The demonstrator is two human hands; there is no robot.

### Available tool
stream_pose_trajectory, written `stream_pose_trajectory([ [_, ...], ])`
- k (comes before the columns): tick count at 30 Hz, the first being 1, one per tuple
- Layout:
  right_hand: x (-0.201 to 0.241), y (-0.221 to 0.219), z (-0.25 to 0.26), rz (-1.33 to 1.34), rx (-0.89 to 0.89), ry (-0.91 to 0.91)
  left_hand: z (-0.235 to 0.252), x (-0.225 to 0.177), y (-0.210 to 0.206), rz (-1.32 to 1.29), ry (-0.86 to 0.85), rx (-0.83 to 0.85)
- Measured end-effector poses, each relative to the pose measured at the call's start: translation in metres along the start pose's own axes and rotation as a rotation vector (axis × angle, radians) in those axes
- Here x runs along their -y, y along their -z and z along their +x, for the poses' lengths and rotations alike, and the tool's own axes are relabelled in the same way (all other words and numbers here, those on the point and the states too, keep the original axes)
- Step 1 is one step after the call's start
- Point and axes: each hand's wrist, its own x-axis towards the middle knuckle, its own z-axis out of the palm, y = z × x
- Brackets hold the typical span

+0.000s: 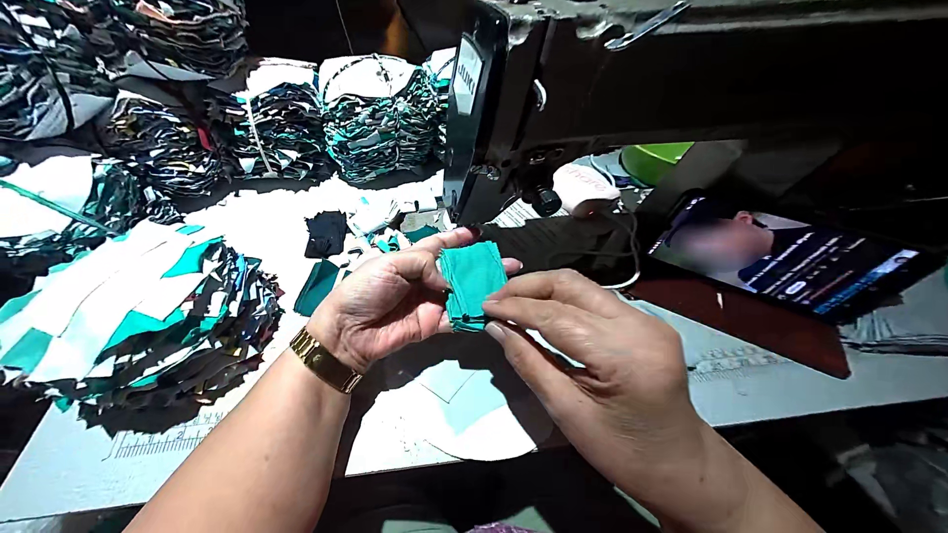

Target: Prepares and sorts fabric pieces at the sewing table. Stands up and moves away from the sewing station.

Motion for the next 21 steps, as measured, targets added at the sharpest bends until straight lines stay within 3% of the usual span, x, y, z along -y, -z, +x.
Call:
stream_pose_trajectory([
  [8,-0.002,-0.017,0.008,-0.104,0.008,-0.112,0.001,0.0,-0.002,0.044,-0.004,-0.013],
  [21,-0.004,-0.023,0.009,-0.053,-0.01,-0.195,0.001,0.003,-0.003,0.253,-0.056,0.025],
])
